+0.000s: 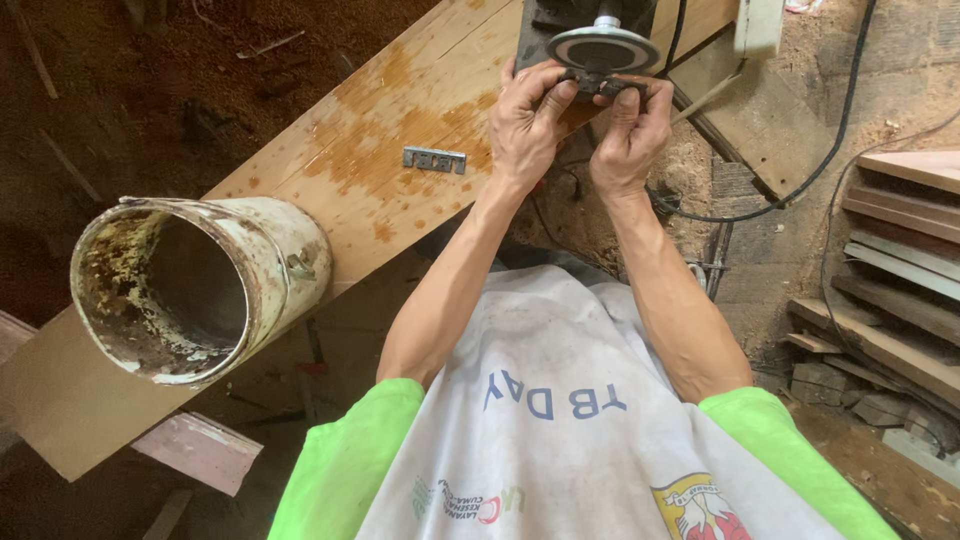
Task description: The person repeatedly presses small metal hardware pieces against a bench grinder wheel to smooth or deburr edges. They handle the pieces one at a time, rotating them to grind different sides, and occasionally dip them into a bucket of liquid before returning to the grinder.
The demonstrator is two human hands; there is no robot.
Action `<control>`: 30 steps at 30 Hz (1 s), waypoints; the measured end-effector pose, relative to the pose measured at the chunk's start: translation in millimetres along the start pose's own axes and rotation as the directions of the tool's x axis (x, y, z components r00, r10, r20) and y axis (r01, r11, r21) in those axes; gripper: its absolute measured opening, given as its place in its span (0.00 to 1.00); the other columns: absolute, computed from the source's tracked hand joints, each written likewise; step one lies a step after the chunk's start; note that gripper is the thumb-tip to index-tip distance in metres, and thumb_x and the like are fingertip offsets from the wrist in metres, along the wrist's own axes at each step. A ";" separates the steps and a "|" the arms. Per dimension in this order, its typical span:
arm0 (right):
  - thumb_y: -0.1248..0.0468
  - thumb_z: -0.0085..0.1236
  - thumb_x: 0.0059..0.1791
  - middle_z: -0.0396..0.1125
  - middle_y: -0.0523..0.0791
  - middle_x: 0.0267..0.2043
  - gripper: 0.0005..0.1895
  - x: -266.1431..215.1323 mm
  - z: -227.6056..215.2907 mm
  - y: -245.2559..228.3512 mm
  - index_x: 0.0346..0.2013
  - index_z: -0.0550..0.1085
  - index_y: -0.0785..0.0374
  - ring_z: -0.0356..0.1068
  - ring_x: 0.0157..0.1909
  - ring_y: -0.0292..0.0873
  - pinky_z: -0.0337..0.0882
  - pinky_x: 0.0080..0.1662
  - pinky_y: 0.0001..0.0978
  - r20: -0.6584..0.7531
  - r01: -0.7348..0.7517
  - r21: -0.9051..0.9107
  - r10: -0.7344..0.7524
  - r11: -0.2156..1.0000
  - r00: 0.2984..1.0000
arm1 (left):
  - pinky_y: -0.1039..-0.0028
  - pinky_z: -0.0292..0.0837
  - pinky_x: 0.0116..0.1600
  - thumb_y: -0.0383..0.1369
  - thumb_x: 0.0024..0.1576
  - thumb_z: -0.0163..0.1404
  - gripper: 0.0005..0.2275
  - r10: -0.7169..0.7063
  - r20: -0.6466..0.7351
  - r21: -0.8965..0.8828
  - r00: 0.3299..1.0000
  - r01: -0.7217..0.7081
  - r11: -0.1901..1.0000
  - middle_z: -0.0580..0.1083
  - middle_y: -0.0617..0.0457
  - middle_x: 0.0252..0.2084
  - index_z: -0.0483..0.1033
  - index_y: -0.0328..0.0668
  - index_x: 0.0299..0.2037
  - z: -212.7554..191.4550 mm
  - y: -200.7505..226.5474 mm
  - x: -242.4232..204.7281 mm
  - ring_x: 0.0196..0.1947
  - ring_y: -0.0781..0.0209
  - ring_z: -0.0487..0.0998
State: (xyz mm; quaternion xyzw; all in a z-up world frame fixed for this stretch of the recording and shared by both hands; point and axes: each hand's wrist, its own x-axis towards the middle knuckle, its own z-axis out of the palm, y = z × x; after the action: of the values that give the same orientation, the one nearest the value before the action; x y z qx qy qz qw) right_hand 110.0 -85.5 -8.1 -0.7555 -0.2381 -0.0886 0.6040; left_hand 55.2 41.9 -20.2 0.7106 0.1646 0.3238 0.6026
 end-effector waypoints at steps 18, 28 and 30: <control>0.46 0.46 0.62 0.70 0.44 0.35 0.23 6.2 -0.2 0.8 0.42 0.66 0.64 0.75 0.36 0.37 0.76 0.38 0.27 0.043 0.045 0.014 -0.046 0.999 0.998 | 0.49 0.46 0.81 0.34 0.62 0.57 0.09 -0.032 -0.002 -0.086 0.999 0.032 0.996 0.82 0.50 0.49 0.83 0.40 0.46 -3.3 -1.3 -2.7 0.56 0.58 0.80; 0.50 0.49 0.62 0.69 0.44 0.37 0.20 6.0 1.2 -6.3 0.44 0.67 0.65 0.74 0.37 0.38 0.75 0.40 0.29 0.071 0.013 0.044 -0.017 0.999 0.997 | 0.51 0.48 0.81 0.34 0.63 0.56 0.09 -0.035 -0.001 -0.118 0.999 0.034 0.992 0.81 0.49 0.51 0.82 0.39 0.48 -5.6 -6.8 -2.1 0.58 0.58 0.79; 0.53 0.50 0.63 0.69 0.45 0.38 0.17 6.5 1.5 -12.7 0.46 0.67 0.66 0.73 0.38 0.39 0.75 0.41 0.30 0.088 0.028 0.066 -0.034 0.997 0.996 | 0.53 0.51 0.81 0.35 0.64 0.55 0.10 -0.045 -0.002 -0.121 0.999 0.044 0.992 0.81 0.48 0.52 0.81 0.40 0.50 -9.8 -5.0 -4.0 0.57 0.57 0.80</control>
State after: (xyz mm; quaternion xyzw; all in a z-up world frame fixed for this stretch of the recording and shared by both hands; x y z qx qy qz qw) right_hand 109.5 -80.4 5.3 -0.7351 -0.2791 -0.0565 0.6153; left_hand 46.6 47.8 -25.4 0.6681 0.1620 0.3213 0.6512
